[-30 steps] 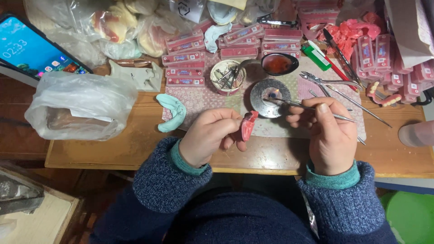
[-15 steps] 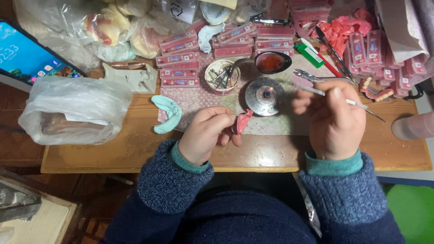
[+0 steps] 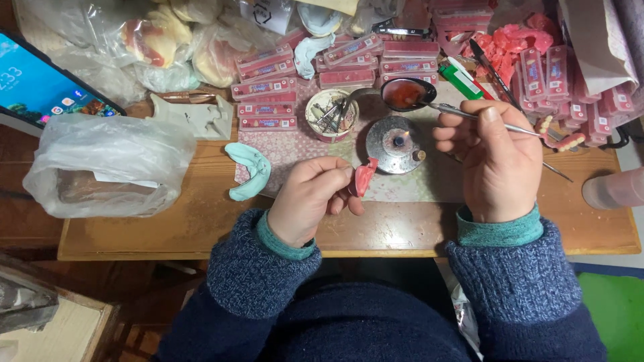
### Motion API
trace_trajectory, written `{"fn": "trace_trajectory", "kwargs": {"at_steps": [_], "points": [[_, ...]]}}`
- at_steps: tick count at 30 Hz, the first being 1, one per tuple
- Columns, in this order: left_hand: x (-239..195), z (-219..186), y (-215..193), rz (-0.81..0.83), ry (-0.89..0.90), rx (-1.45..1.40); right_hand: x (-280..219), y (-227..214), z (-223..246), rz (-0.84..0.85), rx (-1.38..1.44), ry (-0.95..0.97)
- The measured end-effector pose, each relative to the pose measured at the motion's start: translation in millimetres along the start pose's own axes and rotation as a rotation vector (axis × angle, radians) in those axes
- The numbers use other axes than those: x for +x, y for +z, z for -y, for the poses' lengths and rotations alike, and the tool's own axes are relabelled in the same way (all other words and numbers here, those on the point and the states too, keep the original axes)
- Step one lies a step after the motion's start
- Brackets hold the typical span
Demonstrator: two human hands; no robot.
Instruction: Shaping red wax on a dental mold using a metal sculpting tool and a heat source.
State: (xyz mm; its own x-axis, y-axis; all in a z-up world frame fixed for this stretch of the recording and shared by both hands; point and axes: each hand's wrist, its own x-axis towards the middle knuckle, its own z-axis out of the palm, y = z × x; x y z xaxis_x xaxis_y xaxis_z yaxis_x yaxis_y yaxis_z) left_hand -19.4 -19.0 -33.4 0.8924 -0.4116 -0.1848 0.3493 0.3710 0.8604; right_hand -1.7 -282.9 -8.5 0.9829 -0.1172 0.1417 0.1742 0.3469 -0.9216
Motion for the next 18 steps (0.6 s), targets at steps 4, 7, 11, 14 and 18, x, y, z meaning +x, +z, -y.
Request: {"fn": "trace_trajectory", "kwargs": {"at_steps": [4,7,11,14,18], "points": [[-2,-4,3,-0.019,0.002,0.025,-15,-11,-7,0.017,0.099,-0.050],[-2,-3,2,0.013,0.024,0.014,-33,-13,-15,0.087,0.224,-0.063],[-2,-2,3,0.004,0.037,0.029,-53,-12,-27,0.224,0.293,-0.054],[-2,-1,3,0.003,0.054,0.045,-61,-9,-31,0.294,0.270,-0.056],[-3,-1,3,0.009,0.072,0.073,-64,-13,-34,0.292,0.147,-0.082]]}}
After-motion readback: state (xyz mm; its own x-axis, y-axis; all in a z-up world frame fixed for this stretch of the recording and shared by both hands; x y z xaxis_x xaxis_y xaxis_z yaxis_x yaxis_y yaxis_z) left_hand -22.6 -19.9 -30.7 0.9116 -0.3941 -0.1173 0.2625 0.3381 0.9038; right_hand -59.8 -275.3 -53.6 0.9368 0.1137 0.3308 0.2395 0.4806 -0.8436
